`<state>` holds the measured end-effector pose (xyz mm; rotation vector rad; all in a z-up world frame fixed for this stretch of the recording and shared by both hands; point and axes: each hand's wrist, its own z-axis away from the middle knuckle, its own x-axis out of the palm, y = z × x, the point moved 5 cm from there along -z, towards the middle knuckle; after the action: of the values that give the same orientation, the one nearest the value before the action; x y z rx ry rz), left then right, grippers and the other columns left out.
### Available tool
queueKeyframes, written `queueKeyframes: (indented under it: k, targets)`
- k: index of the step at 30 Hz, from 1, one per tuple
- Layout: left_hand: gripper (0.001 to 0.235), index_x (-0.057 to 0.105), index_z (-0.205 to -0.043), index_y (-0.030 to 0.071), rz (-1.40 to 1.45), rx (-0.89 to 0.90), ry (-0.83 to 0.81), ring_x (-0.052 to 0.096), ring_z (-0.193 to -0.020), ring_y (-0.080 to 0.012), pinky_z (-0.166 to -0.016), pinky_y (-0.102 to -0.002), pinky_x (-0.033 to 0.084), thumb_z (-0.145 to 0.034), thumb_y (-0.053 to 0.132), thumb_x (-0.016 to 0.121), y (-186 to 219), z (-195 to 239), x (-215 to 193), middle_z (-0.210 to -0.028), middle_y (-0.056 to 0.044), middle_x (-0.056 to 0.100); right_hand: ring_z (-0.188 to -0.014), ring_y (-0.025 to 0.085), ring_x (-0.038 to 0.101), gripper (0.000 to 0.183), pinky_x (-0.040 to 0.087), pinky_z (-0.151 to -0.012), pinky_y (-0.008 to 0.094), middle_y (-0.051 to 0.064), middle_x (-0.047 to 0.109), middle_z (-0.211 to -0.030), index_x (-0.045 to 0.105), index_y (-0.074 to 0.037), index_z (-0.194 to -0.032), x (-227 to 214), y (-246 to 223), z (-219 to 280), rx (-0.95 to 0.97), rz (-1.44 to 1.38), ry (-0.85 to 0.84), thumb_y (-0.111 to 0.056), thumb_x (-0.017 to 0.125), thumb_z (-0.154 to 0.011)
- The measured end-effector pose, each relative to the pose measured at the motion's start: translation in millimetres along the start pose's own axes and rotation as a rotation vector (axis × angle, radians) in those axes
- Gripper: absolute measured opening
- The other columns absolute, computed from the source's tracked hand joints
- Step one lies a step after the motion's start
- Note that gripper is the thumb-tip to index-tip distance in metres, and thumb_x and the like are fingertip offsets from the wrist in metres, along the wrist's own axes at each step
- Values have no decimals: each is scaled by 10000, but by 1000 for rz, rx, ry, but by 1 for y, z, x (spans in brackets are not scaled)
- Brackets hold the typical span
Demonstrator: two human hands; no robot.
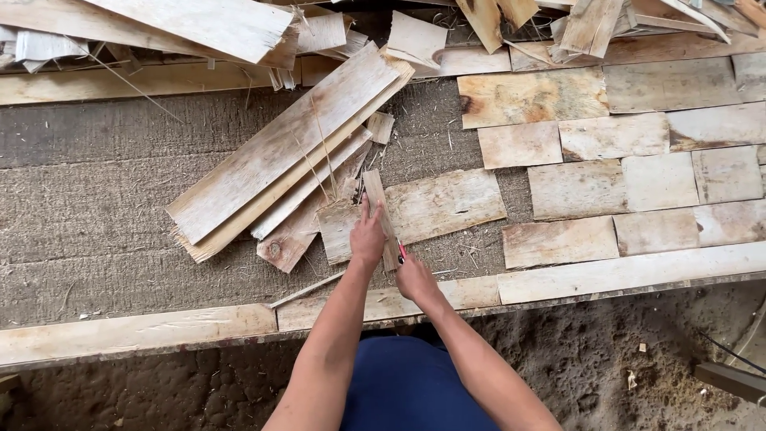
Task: Trimming thin wood pieces with a utility knife and arranging them into a tiled pattern on a wooden surface.
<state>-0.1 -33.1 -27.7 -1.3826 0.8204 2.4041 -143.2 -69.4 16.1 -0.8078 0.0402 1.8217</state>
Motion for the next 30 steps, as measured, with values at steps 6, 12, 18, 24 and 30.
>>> queueKeyframes:
  k: [6,12,18,24,30]
  targets:
    - [924,421,-1563,213,-9,-15,-18,656,-1151,-405,-939,-500,611,-765,185,886,-4,-6,11,-1696,-111,166,-1224,540,607,420,503,-1001,605,382,645,-1229,485,61,-1278,-3,-7,36,14,-38,-30,-274,394,-1042]
    - [857,421,-1570,236,-3,-25,-13,671,-1142,-365,-899,-454,616,-827,164,841,3,2,0,-1688,-134,203,-1224,502,621,541,513,-1006,577,315,670,-1232,561,9,-1271,-32,-4,52,48,-45,-14,-435,393,-1010]
    - [836,398,-1582,210,7,-15,-38,674,-1134,-332,-912,-438,604,-855,80,790,5,5,-8,-1686,-148,206,-1204,546,615,528,519,-984,606,381,649,-1211,535,78,-1262,-66,-36,28,-25,-81,89,-360,342,-1038]
    - [847,403,-1575,156,4,7,-38,681,-1129,-366,-906,-471,616,-833,61,802,8,9,-16,-1692,-152,193,-1135,541,655,484,535,-948,599,369,669,-1159,526,63,-1211,-67,-55,-36,-63,-55,178,-350,345,-1035]
    - [734,423,-1555,178,11,33,-41,691,-1110,-364,-880,-492,619,-888,-2,670,10,12,-25,-1679,-144,230,-1145,556,643,493,533,-957,606,370,661,-1177,510,75,-1223,-95,-109,4,-63,-55,156,-350,348,-1032]
